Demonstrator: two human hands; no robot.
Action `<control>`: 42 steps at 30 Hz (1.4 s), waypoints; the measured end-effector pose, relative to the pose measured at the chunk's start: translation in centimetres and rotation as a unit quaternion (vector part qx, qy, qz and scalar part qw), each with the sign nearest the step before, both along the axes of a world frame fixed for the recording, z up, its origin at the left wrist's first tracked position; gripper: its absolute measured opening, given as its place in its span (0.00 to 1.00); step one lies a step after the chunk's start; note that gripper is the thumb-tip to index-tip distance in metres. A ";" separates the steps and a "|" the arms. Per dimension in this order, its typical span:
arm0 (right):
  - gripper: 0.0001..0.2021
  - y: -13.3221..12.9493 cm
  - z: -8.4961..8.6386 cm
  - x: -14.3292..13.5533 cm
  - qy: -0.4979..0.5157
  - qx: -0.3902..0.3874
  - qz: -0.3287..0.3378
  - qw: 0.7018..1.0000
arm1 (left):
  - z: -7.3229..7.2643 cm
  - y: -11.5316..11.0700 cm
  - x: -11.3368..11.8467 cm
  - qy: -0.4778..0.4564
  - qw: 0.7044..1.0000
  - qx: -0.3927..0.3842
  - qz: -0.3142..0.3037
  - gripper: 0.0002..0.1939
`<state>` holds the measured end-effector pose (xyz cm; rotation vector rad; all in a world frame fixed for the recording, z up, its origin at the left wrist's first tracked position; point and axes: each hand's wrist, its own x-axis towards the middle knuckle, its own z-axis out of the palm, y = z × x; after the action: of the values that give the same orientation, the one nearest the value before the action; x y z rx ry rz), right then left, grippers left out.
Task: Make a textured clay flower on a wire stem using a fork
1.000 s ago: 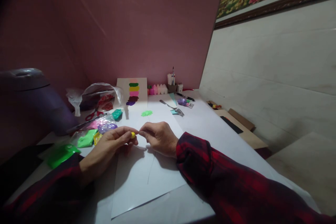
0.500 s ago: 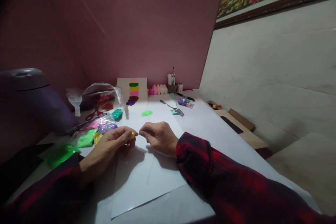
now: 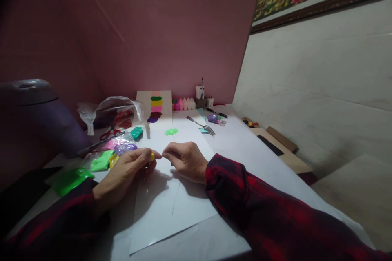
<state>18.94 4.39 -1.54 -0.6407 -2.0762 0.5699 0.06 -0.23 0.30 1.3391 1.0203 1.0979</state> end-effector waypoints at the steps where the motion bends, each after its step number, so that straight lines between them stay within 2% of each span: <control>1: 0.06 0.0 0.0 0.0 -0.001 0.000 0.000 1.000 | 0.0 0.0 0.0 0.002 1.000 0.001 0.002 0.22; 5: 0.06 0.0 0.1 -0.1 -0.002 -0.005 -0.003 1.000 | -0.1 0.0 -0.2 -0.006 1.000 -0.003 0.001 0.19; 10: 0.06 0.0 0.0 -0.1 0.002 -0.005 0.000 1.000 | -0.4 0.2 -0.2 -0.033 0.999 -0.003 0.010 0.22; 19: 0.06 0.1 0.0 0.0 -0.004 -0.003 -0.003 1.000 | -0.1 -0.1 -0.3 -0.002 1.000 0.000 0.008 0.17; 25: 0.06 0.0 0.0 0.0 -0.001 -0.004 -0.001 1.000 | -0.3 0.2 -0.4 -0.016 1.000 -0.013 0.003 0.22; 30: 0.06 0.1 0.0 0.0 -0.002 -0.001 -0.002 1.000 | -0.2 0.0 -0.1 -0.014 1.000 0.008 0.012 0.18; 42: 0.06 0.1 0.0 0.0 -0.008 0.005 -0.003 1.000 | -0.3 0.2 -0.2 -0.021 1.000 -0.010 -0.004 0.19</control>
<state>18.93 4.46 -1.53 -0.6479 -2.0890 0.5534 -0.19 -0.01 0.04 1.2985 0.9932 1.1030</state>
